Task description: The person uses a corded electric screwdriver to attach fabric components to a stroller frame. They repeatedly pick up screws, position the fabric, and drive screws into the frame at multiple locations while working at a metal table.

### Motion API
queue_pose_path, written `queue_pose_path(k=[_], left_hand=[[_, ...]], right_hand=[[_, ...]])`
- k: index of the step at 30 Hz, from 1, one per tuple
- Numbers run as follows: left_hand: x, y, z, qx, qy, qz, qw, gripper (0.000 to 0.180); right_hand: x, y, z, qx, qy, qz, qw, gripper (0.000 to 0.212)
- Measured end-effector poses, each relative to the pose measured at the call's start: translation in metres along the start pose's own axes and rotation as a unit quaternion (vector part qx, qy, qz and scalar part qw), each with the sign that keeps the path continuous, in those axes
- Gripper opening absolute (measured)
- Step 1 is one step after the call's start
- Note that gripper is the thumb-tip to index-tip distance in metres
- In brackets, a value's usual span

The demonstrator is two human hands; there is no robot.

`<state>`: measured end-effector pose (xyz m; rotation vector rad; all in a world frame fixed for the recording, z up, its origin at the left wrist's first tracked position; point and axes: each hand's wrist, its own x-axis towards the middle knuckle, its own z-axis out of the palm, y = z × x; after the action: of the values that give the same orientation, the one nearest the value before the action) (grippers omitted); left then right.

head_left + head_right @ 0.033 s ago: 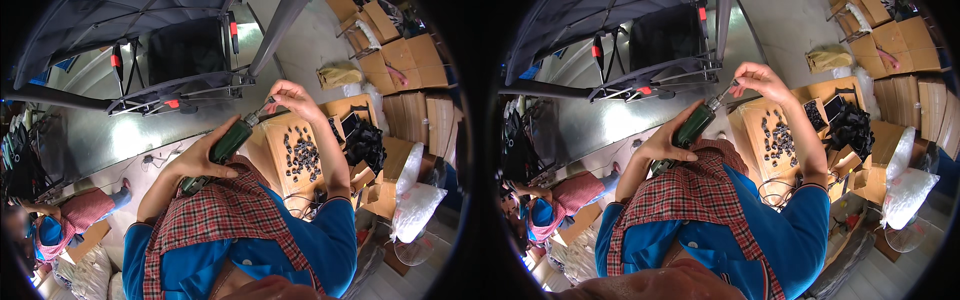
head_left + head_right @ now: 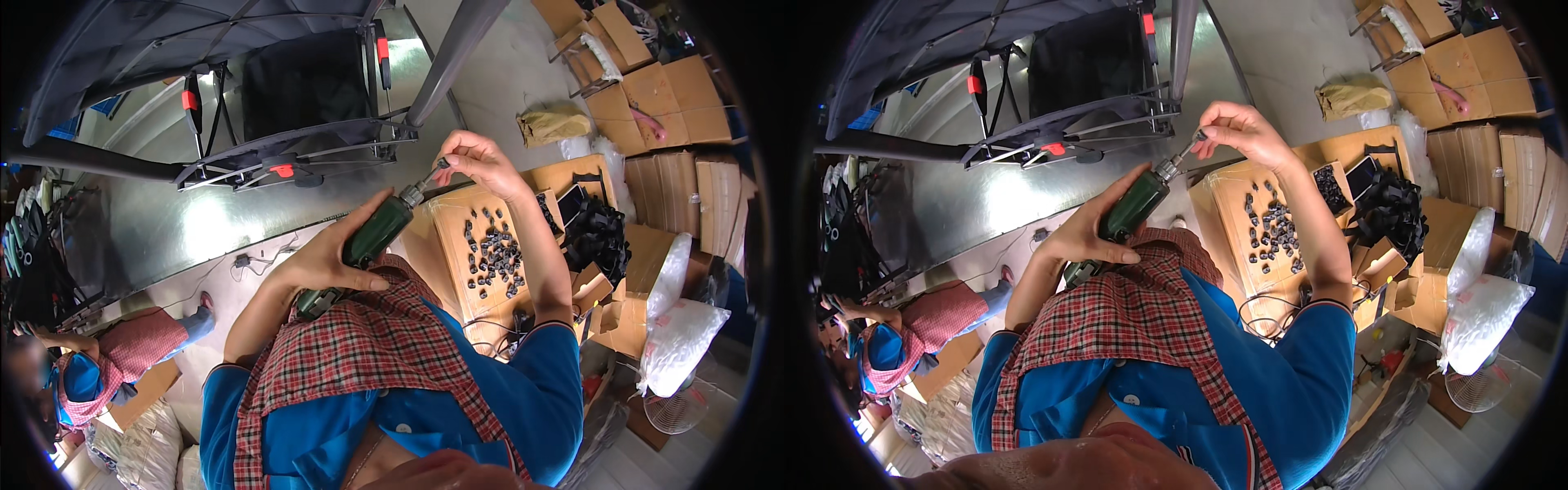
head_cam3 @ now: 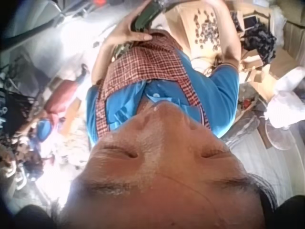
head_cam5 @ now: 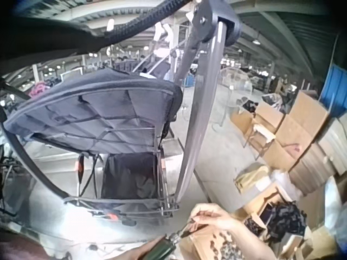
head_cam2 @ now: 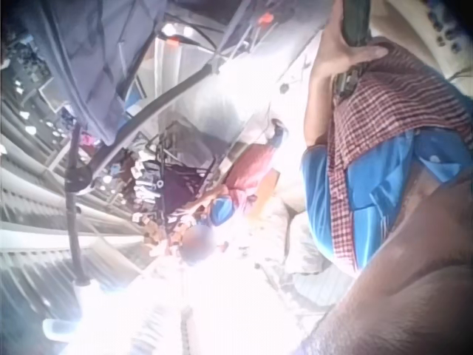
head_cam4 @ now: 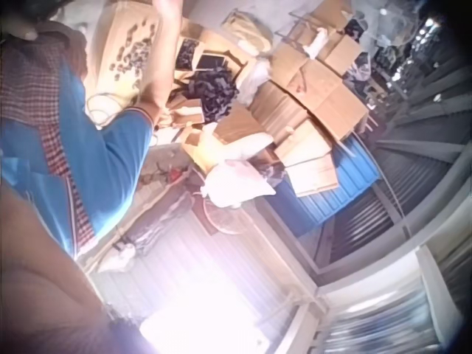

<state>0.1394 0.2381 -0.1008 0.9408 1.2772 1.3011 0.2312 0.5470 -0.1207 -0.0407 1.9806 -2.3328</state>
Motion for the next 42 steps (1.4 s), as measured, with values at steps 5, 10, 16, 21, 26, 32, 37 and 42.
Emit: queue_pose_path(k=[5,10,16,21,26,32,37,42], left_hand=[[-0.001,0.003,-0.009,0.028,-0.005,-0.004,1.0,0.114],[-0.001,0.001,-0.008,0.135,0.045,0.02,0.99,0.116],[-0.008,0.005,-0.021,0.042,0.01,0.032,0.999,0.116],[-0.021,0.008,-0.027,0.008,0.066,0.102,0.993,0.118],[-0.033,0.015,-0.029,-0.031,0.119,0.104,0.987,0.12],[-0.045,0.001,-0.03,-0.011,0.168,0.111,0.98,0.121],[-0.055,-0.008,-0.029,-0.033,0.191,0.12,0.974,0.121],[-0.045,0.004,-0.041,-0.026,0.2,0.094,0.975,0.116]], right_hand=[[0.006,-0.008,-0.001,-0.028,-0.002,0.024,0.999,0.013],[0.016,-0.033,0.003,-0.09,-0.014,0.083,0.992,0.012],[0.022,-0.051,0.018,-0.118,-0.007,0.011,0.993,0.015],[0.065,-0.067,-0.017,-0.137,0.151,-0.226,0.952,0.018],[0.165,-0.058,-0.015,-0.411,0.2,-0.311,0.833,0.018],[0.221,-0.056,-0.028,-0.64,0.214,-0.244,0.697,0.025],[0.202,-0.048,-0.067,-0.598,0.109,-0.326,0.724,0.022],[0.199,-0.048,-0.066,-0.53,0.163,-0.302,0.775,0.019]])
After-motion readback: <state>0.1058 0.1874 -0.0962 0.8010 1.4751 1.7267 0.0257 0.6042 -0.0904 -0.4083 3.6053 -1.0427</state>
